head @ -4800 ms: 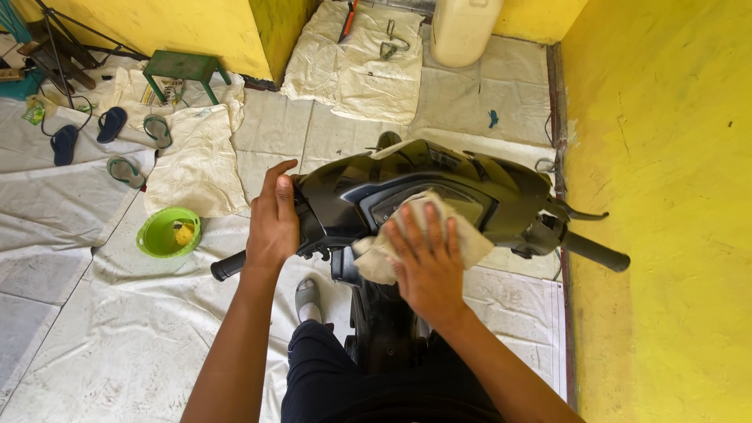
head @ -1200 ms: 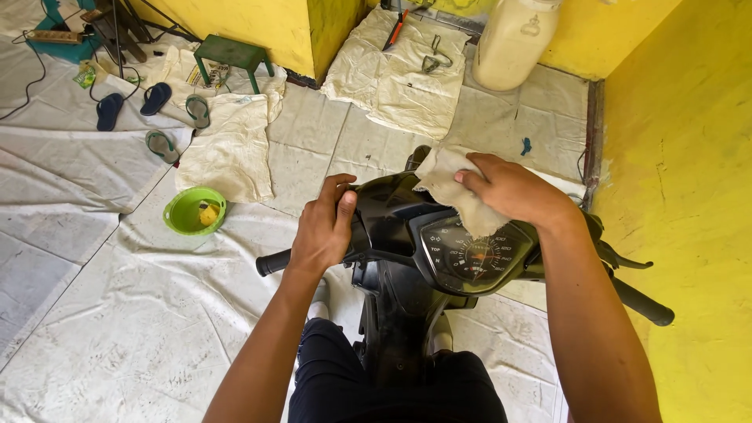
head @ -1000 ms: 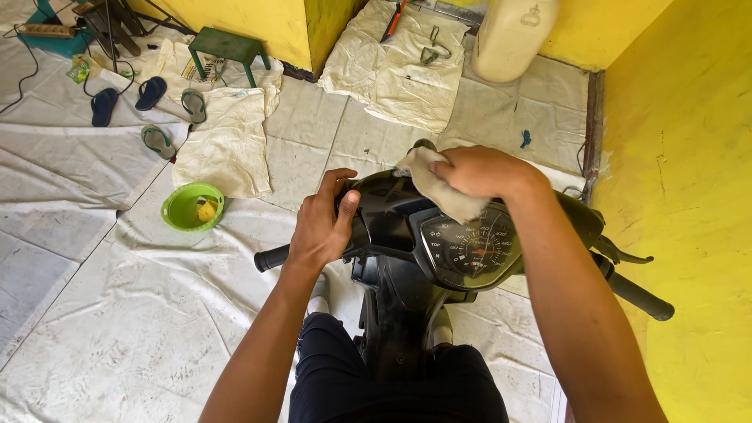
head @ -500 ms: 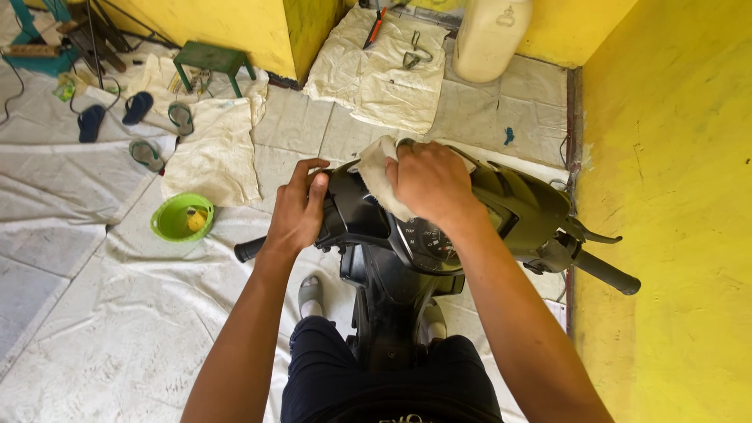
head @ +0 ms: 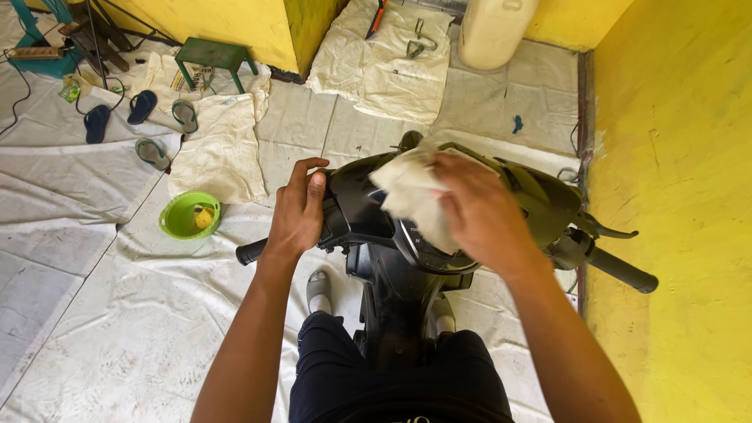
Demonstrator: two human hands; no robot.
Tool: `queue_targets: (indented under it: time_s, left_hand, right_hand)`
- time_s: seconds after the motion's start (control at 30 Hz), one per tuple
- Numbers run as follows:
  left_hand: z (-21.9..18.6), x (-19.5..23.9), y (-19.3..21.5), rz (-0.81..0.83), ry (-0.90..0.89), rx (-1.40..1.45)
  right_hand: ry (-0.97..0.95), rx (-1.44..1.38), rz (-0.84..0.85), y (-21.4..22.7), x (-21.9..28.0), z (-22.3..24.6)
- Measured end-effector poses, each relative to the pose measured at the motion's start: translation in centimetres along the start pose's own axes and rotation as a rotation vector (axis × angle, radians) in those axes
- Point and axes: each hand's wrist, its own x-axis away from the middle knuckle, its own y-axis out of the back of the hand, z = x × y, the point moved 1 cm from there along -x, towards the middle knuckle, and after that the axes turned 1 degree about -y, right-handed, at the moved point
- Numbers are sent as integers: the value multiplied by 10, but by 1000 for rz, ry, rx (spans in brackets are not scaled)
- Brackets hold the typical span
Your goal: The person wipes the dashboard and handlebars of a motorcycle using a white cloth. They clean the instrument cluster, the left and right handlebar grips, and the surrounding plastic fairings in a repetitive wiping motion.
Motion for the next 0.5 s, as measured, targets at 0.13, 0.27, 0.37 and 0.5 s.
queue_targets:
  time_s: [0.13,0.27,0.37,0.5]
  left_hand:
    - [-8,1,0,8,21,5]
    - [-8,2,-3,-14,38,-9]
    - [-6,-3,-4,-43,-33,-18]
    - [-16,-3,-3,-18,64,-42]
  right_hand:
    - [-334,98,-9,21,22,-38]
    - [-711,32,178,39,6,-45]
    - [-780,3,362,31,-16,-43]
    - [-678,-6,559,15,-53,-30]
